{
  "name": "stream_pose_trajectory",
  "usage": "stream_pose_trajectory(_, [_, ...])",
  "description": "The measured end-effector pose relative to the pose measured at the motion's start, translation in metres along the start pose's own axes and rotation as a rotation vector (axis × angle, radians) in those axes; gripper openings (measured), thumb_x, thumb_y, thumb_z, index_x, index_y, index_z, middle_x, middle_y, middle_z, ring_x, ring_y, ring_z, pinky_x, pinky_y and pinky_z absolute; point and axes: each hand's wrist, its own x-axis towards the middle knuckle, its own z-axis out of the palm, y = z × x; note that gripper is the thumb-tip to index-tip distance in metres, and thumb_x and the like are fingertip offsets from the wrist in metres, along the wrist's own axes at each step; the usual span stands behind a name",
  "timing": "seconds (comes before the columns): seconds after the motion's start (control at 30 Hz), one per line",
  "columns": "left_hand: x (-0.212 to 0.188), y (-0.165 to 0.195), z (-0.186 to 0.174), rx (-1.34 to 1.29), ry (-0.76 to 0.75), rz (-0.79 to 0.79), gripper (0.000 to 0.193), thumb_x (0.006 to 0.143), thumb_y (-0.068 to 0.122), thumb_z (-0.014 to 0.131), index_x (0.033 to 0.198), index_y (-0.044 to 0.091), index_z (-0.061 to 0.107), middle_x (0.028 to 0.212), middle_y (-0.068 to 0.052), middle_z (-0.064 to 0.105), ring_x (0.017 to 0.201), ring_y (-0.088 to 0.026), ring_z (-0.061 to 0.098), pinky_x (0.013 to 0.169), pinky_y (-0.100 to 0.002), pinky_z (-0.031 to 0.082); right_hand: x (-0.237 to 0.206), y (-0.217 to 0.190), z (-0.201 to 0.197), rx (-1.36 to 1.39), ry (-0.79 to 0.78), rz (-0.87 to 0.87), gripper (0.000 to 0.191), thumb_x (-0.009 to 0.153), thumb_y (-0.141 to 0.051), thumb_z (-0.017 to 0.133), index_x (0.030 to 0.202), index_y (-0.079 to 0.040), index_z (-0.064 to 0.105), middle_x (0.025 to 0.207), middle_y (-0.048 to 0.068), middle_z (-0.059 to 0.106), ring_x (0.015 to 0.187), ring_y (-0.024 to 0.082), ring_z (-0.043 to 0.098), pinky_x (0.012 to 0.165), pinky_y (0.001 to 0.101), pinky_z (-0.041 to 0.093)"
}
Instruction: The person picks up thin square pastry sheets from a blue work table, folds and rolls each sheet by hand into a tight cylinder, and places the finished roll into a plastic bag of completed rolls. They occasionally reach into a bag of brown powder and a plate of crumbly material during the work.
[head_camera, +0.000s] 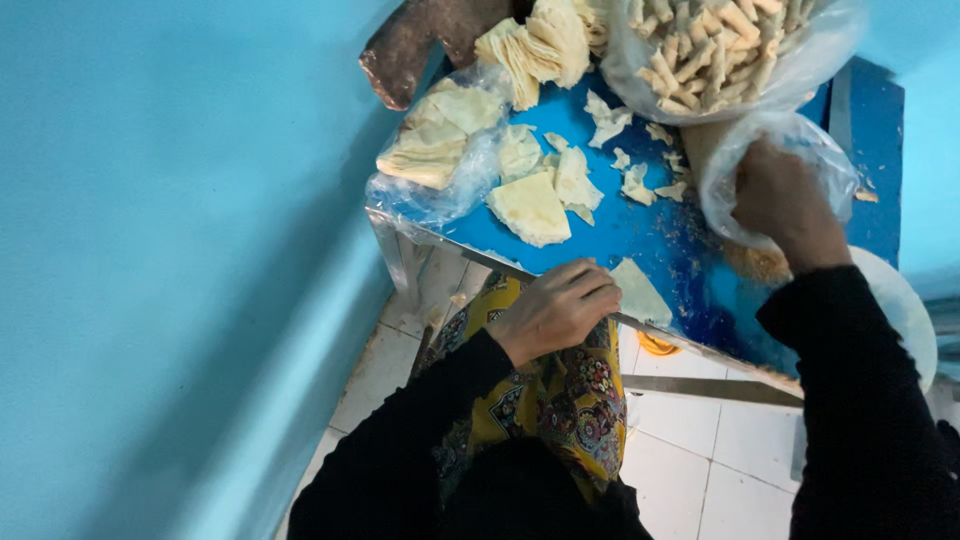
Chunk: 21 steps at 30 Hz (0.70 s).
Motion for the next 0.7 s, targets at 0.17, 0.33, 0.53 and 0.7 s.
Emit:
stream_pose_trajectory(0.17, [0.000,-0.002,0.000,0.041,-0.001,0.034,0.012,0.099,0.015,0.072,0.100,0.007,0.064,0.104,-0.006,0.064,0.108,-0.025,0.061,0.099,-0.040,0.054,-0.037,0.019,-0.016,0.345,0.095,0.077,0.029,0.096,-0.010,0.078,0.112,-0.001,0.056,0.100,0.015,0.073,0.096,0.026,0.075,0.081,0.0393,0.059])
stream_pose_trajectory(0.33, [-0.003,0.000,0.001,0.056,-0.002,0.039,0.012,0.099,0.015,0.072,0.097,0.007,0.065,0.104,-0.006,0.060,0.108,-0.025,0.060,0.092,-0.038,0.054,-0.091,-0.027,0.023,0.564,-0.034,-0.013,0.027,0.089,-0.008,0.078,0.108,-0.005,0.060,0.094,0.007,0.075,0.089,0.018,0.076,0.077,0.0341,0.059])
stream_pose_trajectory(0.53, [-0.001,0.000,-0.002,0.098,-0.015,0.044,0.013,0.099,0.018,0.073,0.099,0.006,0.068,0.103,-0.006,0.060,0.107,-0.025,0.058,0.094,-0.039,0.054,-0.123,-0.070,0.053,0.624,0.088,-0.190,0.020,0.091,0.000,0.074,0.108,-0.004,0.063,0.103,0.011,0.074,0.094,0.023,0.075,0.075,0.0352,0.059])
stream_pose_trajectory(0.7, [-0.009,0.007,0.000,0.255,0.038,0.040,0.009,0.101,0.021,0.074,0.103,0.013,0.072,0.099,0.001,0.058,0.105,-0.018,0.056,0.108,-0.048,0.045,-0.153,-0.072,0.046,0.425,0.244,-0.264,0.032,0.088,0.008,0.065,0.118,-0.005,0.066,0.112,0.015,0.074,0.100,0.035,0.072,0.082,0.0417,0.059])
